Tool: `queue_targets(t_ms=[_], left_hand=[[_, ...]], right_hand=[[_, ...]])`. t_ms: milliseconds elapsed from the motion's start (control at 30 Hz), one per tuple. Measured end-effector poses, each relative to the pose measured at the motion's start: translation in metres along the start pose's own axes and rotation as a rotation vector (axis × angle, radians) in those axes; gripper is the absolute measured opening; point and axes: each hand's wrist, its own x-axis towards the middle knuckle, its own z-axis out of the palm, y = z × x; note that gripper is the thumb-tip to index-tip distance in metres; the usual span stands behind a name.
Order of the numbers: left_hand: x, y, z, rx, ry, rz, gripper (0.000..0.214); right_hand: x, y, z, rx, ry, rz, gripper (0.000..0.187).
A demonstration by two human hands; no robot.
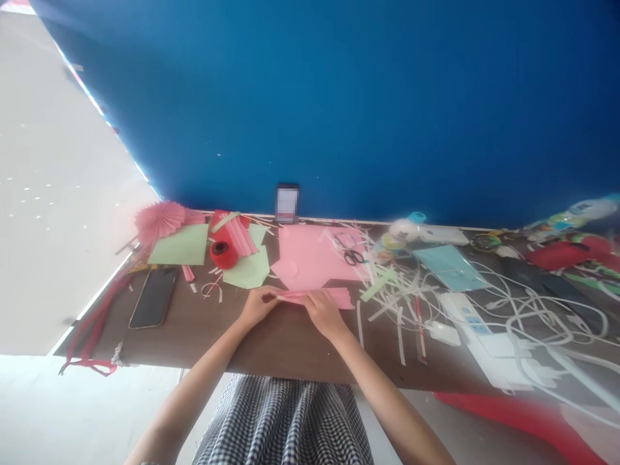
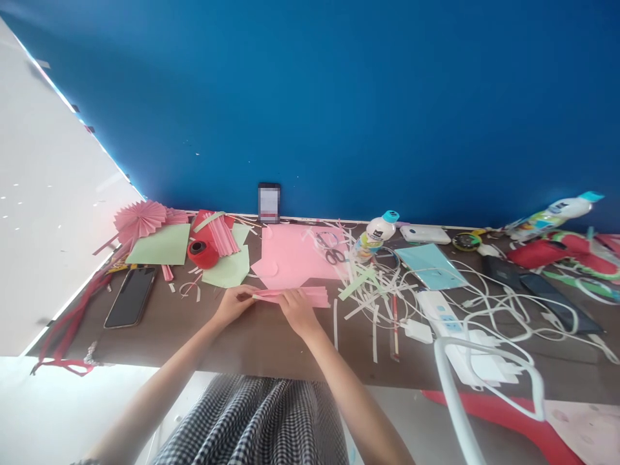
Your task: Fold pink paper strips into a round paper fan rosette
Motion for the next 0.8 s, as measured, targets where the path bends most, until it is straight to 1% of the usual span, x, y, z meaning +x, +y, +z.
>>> queue_targets(t_ms=[100, 200, 267, 333, 400, 500, 533, 600, 667, 700, 767, 800], left_hand=[[0.000, -0.002, 0.001, 0.022, 0.009, 0.010, 0.009], [-0.001, -0.004, 0.002, -0.067, 0.002, -0.016, 0.008], [-0.001, -0.003, 0.002, -0.093, 0.005, -0.012, 0.006], [-0.001, -0.001, 0.001, -0.068, -0.004, 0.018, 0.004], [-0.002, 0.002, -0.001, -0.037, -0.026, 0.056, 0.004], [-0.003, 0.007, -0.007, -0.061, -0.095, 0.077, 0.004], [-0.003, 0.009, -0.009, -0.105, -0.140, 0.064, 0.004], [-0.002, 0.013, -0.014, -0.218, -0.249, 0.012, 0.013], [0.002, 0.019, -0.018, -0.258, -0.314, -0.050, 0.020], [0.004, 0.024, -0.018, -0.212, -0.309, -0.069, 0.021], [0.010, 0.034, -0.017, 0.003, -0.309, -0.059, 0.024], [0.013, 0.039, -0.014, 0.118, -0.353, -0.028, 0.025]], right_hand=[[-0.001, 0.002, 0.003, 0.005, 0.007, 0.011, 0.020], [-0.003, 0.005, 0.004, -0.008, 0.018, 0.012, 0.021], [-0.003, 0.006, 0.004, -0.029, 0.063, 0.016, 0.022], [-0.003, 0.008, 0.002, -0.058, 0.129, 0.017, 0.021], [-0.003, 0.011, 0.000, -0.082, 0.160, -0.011, 0.021], [-0.003, 0.014, -0.005, -0.081, 0.131, -0.089, 0.023], [-0.002, 0.014, -0.007, -0.075, 0.116, -0.112, 0.024], [-0.002, 0.015, -0.012, -0.064, 0.086, -0.147, 0.025], [0.000, 0.014, -0.017, -0.064, 0.057, -0.175, 0.026], [0.000, 0.013, -0.019, -0.068, 0.044, -0.191, 0.027], [0.002, 0.010, -0.023, -0.080, 0.025, -0.230, 0.028], [0.003, 0.008, -0.024, -0.085, 0.022, -0.250, 0.028]])
